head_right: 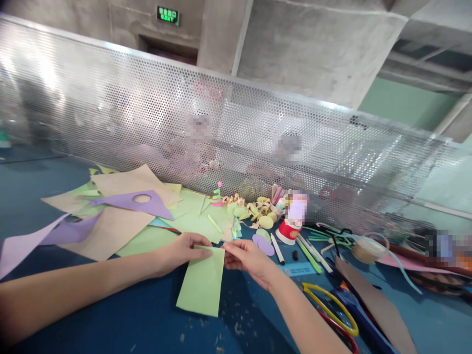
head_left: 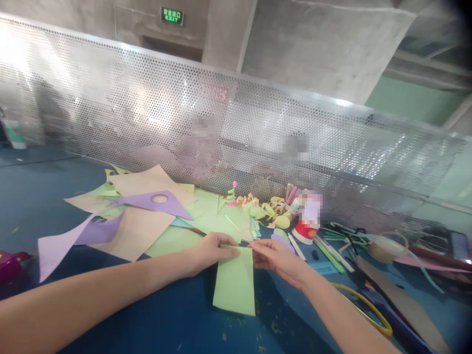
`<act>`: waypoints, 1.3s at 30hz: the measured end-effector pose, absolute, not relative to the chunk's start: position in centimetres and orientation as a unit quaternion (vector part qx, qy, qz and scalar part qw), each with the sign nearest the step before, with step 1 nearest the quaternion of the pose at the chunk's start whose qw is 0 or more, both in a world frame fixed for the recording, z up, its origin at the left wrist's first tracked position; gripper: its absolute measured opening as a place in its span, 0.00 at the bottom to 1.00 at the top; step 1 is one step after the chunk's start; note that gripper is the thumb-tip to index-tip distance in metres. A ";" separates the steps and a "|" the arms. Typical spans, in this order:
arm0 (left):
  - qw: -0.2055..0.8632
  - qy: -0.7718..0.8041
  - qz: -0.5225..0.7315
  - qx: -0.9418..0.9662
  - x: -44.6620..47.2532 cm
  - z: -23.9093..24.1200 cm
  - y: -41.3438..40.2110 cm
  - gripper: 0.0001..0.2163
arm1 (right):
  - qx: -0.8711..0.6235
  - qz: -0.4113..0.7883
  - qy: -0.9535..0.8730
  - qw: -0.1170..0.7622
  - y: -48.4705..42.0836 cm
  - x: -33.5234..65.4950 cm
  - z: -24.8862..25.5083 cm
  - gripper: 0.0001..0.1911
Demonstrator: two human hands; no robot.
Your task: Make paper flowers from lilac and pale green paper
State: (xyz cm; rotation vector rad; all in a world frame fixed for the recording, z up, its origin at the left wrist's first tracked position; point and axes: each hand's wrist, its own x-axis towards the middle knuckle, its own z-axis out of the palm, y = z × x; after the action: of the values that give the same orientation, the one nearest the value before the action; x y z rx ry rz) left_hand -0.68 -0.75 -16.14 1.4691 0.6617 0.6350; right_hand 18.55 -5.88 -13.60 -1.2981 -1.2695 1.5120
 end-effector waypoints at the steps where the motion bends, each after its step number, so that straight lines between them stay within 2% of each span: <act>1: 0.648 0.292 0.280 0.645 -0.7 -16.1 -0.8 0.14 | -0.506 0.596 -0.494 0.381 -5.9 18.6 -13.6 0.17; 7: 0.653 0.293 0.284 0.638 -0.6 -16.1 -0.9 0.15 | -0.496 0.612 -0.484 0.380 -6.1 18.7 -13.5 0.14; 15: 0.650 0.293 0.286 0.640 -0.6 -16.2 -0.9 0.14 | -0.513 0.589 -0.506 0.366 -6.2 18.6 -13.5 0.17; 25: 0.636 0.304 0.279 0.653 -0.8 -16.3 -0.8 0.16 | -0.566 0.457 -0.586 0.356 -5.5 18.1 -13.7 0.17; 30: 0.580 0.336 0.272 0.690 -0.8 -16.0 -0.8 0.18 | -0.561 0.418 -0.623 0.351 -5.3 18.4 -14.1 0.17; 34: 0.536 0.347 0.285 0.715 -0.7 -15.8 -0.9 0.18 | -0.562 0.420 -0.618 0.354 -5.4 18.2 -14.1 0.18; 39: 0.557 0.315 0.277 0.717 -0.5 -15.9 -0.9 0.15 | -0.558 0.434 -0.611 0.355 -5.5 17.9 -14.0 0.19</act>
State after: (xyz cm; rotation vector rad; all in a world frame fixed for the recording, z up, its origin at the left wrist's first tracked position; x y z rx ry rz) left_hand -0.53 -0.87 -15.87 1.6932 0.7428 0.6534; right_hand 17.86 -5.45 -14.02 -1.4419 -1.5798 1.1227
